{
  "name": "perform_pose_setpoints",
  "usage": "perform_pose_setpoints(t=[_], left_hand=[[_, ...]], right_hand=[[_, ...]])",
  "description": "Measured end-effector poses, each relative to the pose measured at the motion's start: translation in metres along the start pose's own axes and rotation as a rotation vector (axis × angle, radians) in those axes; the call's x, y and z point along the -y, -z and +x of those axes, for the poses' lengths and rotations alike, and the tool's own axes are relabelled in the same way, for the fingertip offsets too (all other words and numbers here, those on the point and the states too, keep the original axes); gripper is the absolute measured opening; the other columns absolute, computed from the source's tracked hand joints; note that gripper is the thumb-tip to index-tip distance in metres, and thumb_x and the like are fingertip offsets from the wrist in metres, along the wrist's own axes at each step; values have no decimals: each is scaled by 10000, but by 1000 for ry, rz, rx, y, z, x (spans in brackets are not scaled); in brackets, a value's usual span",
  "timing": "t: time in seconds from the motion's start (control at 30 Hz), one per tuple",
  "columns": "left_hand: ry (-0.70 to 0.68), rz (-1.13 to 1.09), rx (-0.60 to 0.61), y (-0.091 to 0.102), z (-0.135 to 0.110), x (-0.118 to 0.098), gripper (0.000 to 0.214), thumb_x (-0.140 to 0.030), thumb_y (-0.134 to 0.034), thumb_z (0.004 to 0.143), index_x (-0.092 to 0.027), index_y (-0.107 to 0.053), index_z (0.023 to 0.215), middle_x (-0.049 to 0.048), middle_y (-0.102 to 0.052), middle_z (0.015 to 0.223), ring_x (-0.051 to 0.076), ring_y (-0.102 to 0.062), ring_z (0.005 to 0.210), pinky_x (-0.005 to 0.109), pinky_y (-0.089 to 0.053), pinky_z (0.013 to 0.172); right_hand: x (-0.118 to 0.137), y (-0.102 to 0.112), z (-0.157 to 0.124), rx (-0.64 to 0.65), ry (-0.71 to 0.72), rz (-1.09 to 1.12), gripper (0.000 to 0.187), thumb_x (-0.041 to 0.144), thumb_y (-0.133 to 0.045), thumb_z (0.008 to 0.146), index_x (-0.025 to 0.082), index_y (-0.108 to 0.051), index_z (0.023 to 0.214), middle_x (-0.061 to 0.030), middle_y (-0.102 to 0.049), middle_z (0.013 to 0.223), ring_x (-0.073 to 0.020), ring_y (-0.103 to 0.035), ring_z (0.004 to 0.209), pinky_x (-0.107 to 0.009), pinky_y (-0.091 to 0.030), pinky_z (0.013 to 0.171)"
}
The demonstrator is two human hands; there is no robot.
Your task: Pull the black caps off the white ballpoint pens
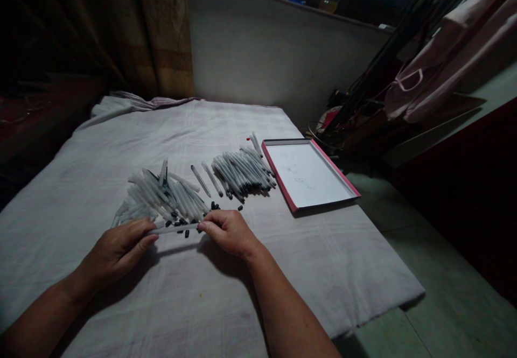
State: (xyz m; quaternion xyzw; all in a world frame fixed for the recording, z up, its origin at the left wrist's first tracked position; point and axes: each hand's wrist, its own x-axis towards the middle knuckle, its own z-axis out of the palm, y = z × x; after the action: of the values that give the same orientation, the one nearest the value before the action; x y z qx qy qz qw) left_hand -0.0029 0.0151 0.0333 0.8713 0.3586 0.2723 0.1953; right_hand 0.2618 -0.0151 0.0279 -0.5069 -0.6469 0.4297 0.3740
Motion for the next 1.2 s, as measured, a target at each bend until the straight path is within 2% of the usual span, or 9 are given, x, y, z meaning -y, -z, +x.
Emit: perform_pose_setpoints(t=[0.27,0.4,0.63,0.7,0.77,0.83,0.93,1.07,1.2], left_hand=[[258,-321,101,6,3,-7,523,-583,-367,958,-235,-363,567,-30,-385,505,123,-394,466,260,-345,431],[352,-405,124,0,-1,2,558,-627,-321,954,-243,-349,549,-27,-352,490,126,-331,444,272,-303,402],[624,-619,290,-9,-3,7,652,-749,-219,915,-249,-336,514,-48,-284,411,106,-254,363,261,-257,354],[575,-492,190,-9,-2,5,642,-726,-250,931,-230,-473,592,-25,-440,458,124,-401,395,258,-345,387],[416,-267,35,-8,-2,3,552,-680,-354,939,-216,-619,799,9,-637,635,158,-584,535,270,-461,488],[215,-63,-64,-7,-3,1,444,-616,-446,944,-229,-661,975,26,-726,815,183,-680,690,277,-523,602],[-7,110,-117,-6,-5,0,342,-509,-461,983,-239,-671,988,20,-737,850,169,-699,722,250,-521,636],[-164,234,-144,-3,-6,-4,242,-395,-488,999,-230,-659,1043,9,-721,839,148,-679,698,231,-484,608],[-243,307,-143,-1,-5,-5,265,-400,-468,1011,-215,-652,964,8,-698,804,142,-650,677,232,-461,596]], right_hand=[[4,-5,-2,-86,247,-199,209,320,-610,931,204,-739,816,-31,-729,764,-148,-644,706,-245,-487,708],[2,-7,-2,-143,358,-281,202,332,-604,956,209,-740,874,-51,-735,776,-163,-660,718,-264,-501,729],[-2,-10,-2,-175,430,-376,220,355,-577,973,206,-729,918,-74,-743,803,-186,-673,758,-293,-507,763],[-2,-11,-1,-176,389,-334,206,330,-574,966,197,-723,918,-72,-742,811,-178,-663,744,-286,-502,746],[-1,-11,-1,-162,293,-268,189,301,-576,952,194,-719,888,-50,-730,788,-160,-643,713,-266,-487,712],[-1,-10,-1,-131,180,-183,184,289,-587,931,189,-716,846,-23,-704,752,-145,-623,693,-247,-467,685],[0,-8,-2,-13,48,-39,224,315,-588,909,171,-710,788,15,-630,668,-126,-572,640,-226,-424,621],[0,-4,-3,216,-71,67,321,386,-566,923,162,-716,750,48,-514,561,-108,-471,545,-213,-353,536],[2,1,-3,311,-55,16,302,351,-579,929,151,-717,750,25,-586,618,-119,-523,607,-217,-380,590]])
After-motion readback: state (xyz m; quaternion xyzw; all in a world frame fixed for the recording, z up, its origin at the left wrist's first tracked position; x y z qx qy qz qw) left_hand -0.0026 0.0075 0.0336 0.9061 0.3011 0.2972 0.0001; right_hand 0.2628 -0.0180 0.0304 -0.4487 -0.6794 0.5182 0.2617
